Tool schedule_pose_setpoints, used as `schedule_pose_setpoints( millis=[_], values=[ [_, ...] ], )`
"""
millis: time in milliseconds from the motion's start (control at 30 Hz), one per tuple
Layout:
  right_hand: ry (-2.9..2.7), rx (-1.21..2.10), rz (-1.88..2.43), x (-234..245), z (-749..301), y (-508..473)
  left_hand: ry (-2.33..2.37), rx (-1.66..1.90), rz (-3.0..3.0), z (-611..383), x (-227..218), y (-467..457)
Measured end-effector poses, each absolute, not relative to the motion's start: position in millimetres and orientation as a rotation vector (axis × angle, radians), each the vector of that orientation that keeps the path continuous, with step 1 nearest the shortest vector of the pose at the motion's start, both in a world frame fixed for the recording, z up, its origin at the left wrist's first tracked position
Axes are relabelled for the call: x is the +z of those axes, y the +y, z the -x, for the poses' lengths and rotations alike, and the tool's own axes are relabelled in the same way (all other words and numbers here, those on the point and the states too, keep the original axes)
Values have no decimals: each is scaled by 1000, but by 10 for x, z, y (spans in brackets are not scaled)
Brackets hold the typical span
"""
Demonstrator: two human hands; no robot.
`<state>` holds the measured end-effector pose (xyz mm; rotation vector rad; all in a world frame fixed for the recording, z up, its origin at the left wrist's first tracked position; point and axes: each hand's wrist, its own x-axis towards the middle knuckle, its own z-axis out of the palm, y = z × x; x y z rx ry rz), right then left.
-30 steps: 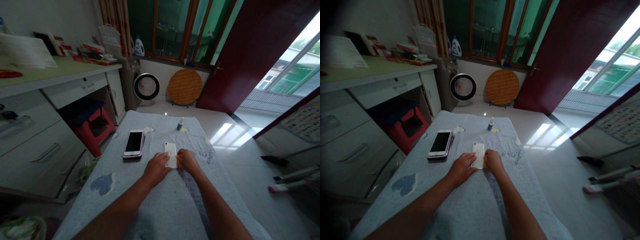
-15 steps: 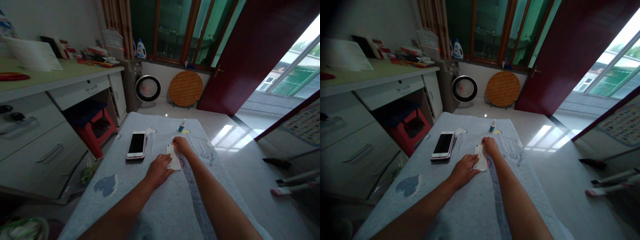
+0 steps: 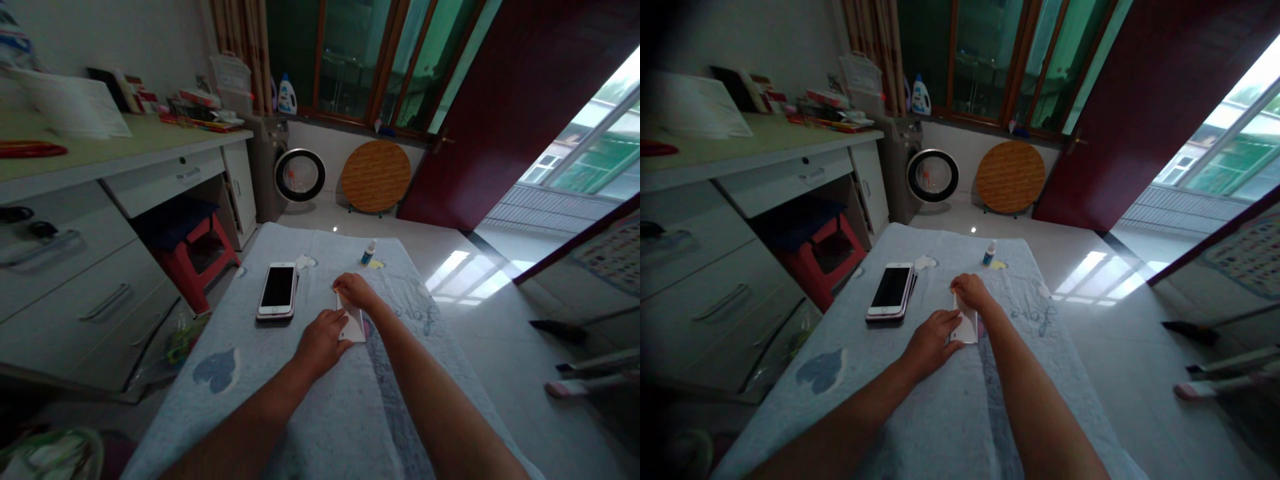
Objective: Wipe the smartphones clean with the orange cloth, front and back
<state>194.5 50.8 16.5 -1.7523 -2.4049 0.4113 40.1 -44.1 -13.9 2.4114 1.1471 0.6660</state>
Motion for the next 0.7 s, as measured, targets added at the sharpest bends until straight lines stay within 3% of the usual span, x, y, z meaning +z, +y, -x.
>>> schedule_pose_setpoints(
  millis=[467, 700],
  values=[
    [-2018, 305, 2080, 139, -2226, 72, 1158, 679, -2395, -394, -150, -446],
    [-1918, 474, 2022, 201, -2202, -411, 1148, 686, -2420, -408, -140, -447]
  ],
)
